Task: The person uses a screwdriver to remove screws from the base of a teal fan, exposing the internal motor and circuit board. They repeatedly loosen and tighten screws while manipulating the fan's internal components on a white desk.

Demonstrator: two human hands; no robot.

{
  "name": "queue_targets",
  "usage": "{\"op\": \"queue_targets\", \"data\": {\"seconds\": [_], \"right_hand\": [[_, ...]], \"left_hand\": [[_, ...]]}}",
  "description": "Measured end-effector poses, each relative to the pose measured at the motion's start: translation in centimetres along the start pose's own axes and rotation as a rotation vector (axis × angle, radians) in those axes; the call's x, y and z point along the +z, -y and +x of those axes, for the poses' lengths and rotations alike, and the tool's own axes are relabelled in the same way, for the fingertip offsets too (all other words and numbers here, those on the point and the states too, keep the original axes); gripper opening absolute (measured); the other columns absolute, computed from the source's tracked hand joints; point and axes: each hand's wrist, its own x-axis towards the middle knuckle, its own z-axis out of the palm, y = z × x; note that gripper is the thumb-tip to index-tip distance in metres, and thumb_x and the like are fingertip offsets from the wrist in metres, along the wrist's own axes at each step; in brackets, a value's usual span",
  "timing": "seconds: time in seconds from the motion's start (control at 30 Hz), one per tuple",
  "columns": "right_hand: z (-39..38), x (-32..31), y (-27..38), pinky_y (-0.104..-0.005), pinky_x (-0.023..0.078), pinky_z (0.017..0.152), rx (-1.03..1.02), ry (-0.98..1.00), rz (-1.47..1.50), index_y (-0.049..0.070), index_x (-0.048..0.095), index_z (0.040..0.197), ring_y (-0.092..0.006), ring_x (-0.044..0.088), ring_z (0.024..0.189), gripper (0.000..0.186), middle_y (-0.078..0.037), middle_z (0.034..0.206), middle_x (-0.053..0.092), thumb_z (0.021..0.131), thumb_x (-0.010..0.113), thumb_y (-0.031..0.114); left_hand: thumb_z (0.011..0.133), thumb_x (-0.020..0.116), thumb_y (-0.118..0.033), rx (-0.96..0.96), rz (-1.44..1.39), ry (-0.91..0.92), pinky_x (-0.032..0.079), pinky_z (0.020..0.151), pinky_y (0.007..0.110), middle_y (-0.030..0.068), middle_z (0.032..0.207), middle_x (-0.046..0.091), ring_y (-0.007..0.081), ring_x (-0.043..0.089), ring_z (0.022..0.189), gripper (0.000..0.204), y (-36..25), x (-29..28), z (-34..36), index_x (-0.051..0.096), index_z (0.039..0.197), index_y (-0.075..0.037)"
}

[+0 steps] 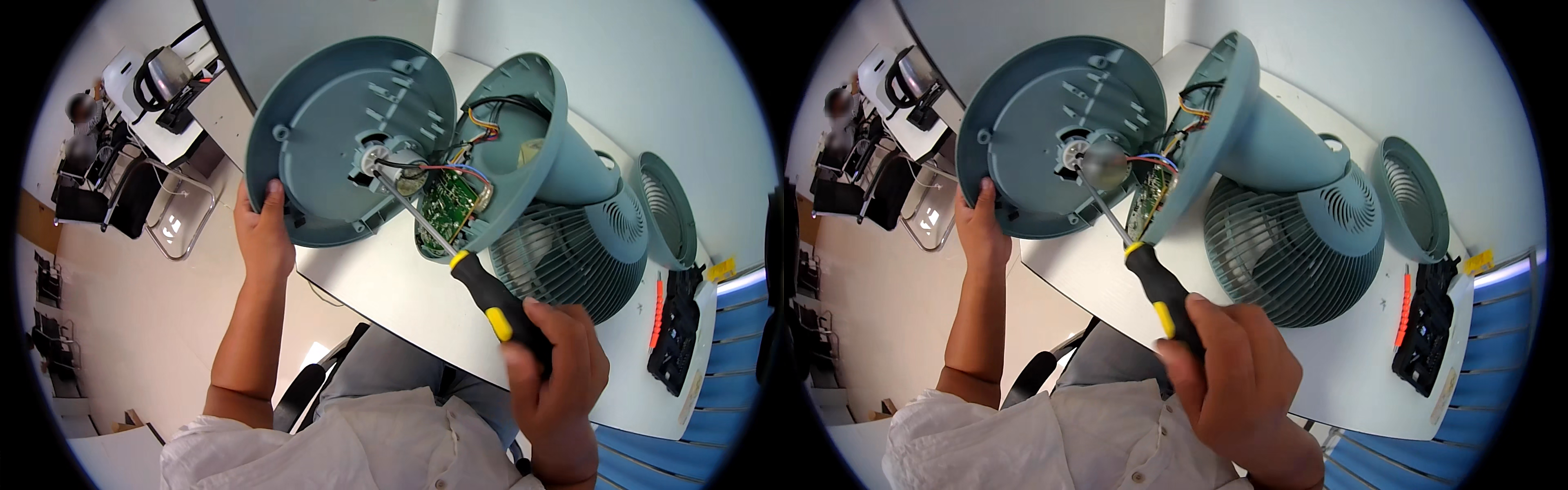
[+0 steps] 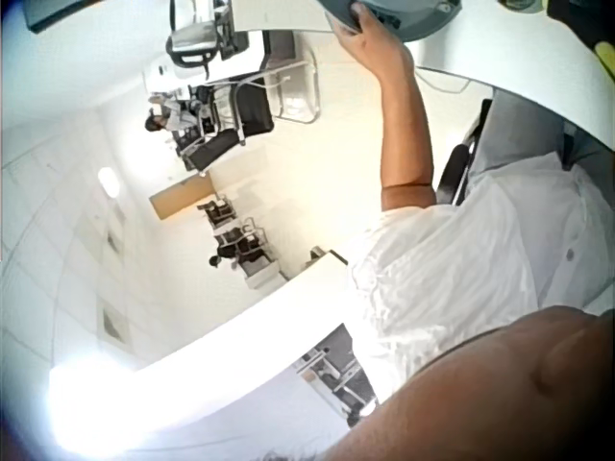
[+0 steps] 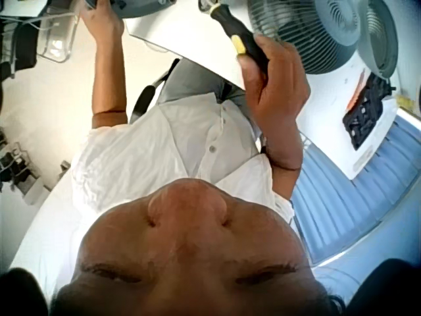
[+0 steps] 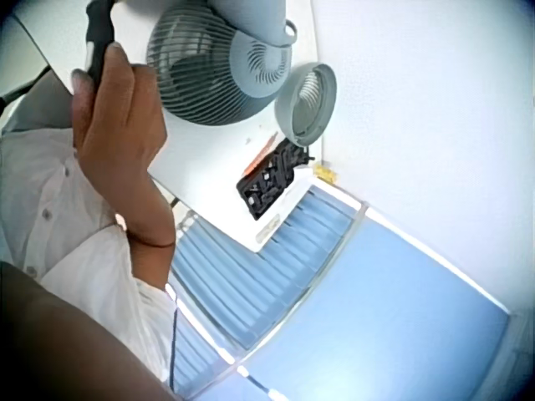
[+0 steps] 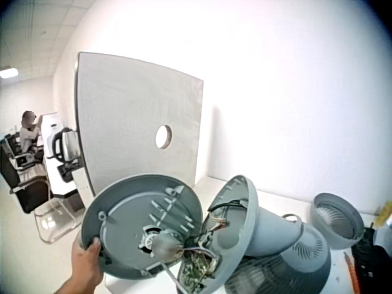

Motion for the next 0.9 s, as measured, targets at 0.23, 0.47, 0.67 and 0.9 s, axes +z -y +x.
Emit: {"op": "queue_targets", "data": {"seconds": [0.23,0.47,0.67,0.9], "right_hand": [[-1.3,1.4,-0.4,-0.0347,0.049,0.060,0.193,0.045,0.024,0.001,0.052,0.114,-0.0239,0.056,0.070,0.050,-0.015,0.098,0.055,0.078,0.083,0.017],[-1.0,0.3,0.3,-0.0377,0.049,0.077,0.177,0.124,-0.087,0.004,0.048,0.106,-0.0269,0.053,0.090,0.050,-0.016,0.106,0.048,0.067,0.079,0.000],[-1.3,1.4,0.0,-0.0336,0.051,0.064,0.016,-0.133,-0.301,-0.003,0.062,0.110,-0.0275,0.065,0.071,0.022,-0.015,0.088,0.064,0.094,0.063,0.013],[-1.3,1.6,0.4,-0.0327,0.051,0.075,0.240,-0.031,-0.012,0.000,0.052,0.112,-0.0284,0.061,0.084,0.040,-0.013,0.102,0.055,0.083,0.078,0.010]], "left_hand": [[0.101,0.059,-0.018,0.031,0.044,0.014,0.043,0.087,0.026,0.0003,0.100,0.060,0.0095,0.052,0.092,0.026,-0.5,1.3,-0.1,0.061,0.122,-0.002],[0.101,0.057,-0.017,0.060,0.205,0.017,0.043,0.081,0.025,-0.0015,0.091,0.060,0.0090,0.051,0.084,0.023,-1.2,1.8,-0.6,0.063,0.120,-0.005],[0.099,0.056,-0.014,0.041,0.208,-0.012,0.046,0.081,0.027,0.0027,0.092,0.065,0.0119,0.058,0.085,0.024,-1.8,2.4,-1.2,0.063,0.120,-0.006],[0.097,0.059,-0.016,0.062,0.169,-0.004,0.048,0.081,0.028,0.0042,0.092,0.067,0.0137,0.060,0.085,0.026,-2.1,2.6,-1.5,0.064,0.120,-0.006]]}}
